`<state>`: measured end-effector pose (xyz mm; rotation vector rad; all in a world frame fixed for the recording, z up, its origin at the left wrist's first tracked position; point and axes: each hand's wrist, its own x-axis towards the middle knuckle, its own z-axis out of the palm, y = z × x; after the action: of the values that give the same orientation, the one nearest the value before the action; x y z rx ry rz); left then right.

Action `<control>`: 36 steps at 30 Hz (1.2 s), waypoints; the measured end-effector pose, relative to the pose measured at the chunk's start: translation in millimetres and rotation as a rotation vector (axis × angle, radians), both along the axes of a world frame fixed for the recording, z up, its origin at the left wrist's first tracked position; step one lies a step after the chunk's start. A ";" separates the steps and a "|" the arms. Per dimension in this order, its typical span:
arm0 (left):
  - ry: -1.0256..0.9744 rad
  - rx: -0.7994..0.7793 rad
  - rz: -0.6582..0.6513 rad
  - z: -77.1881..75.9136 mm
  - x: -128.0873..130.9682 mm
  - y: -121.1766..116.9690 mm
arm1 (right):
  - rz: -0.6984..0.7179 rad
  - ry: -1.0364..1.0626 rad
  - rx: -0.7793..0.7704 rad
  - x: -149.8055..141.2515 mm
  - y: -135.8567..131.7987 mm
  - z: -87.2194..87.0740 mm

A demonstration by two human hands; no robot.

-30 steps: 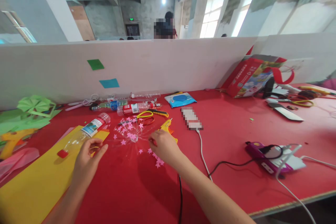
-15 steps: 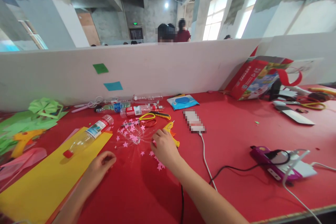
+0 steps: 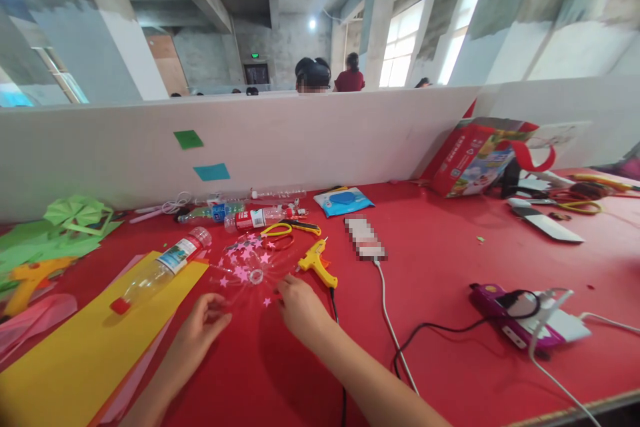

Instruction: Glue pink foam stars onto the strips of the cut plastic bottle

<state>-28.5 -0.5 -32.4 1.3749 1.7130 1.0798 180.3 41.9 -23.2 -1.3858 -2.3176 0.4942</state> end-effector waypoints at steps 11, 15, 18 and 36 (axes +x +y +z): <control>0.202 0.108 -0.060 -5.1 -4.7 6.4 | 0.087 0.034 0.008 -14.8 -21.8 4.2; 0.232 0.116 -0.044 -7.6 -14.2 10.7 | 0.024 0.038 0.032 -3.5 -9.6 10.2; 0.248 0.155 -0.016 -8.3 -19.5 13.1 | -0.075 0.054 0.056 7.6 9.1 12.4; 0.193 0.164 0.013 -24.3 -18.1 17.1 | -0.146 0.156 -0.235 -37.3 57.3 -4.8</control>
<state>-46.6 16.6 -56.7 1.6180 1.8035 1.1480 143.0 99.3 -28.0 -1.5491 -2.0680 0.8191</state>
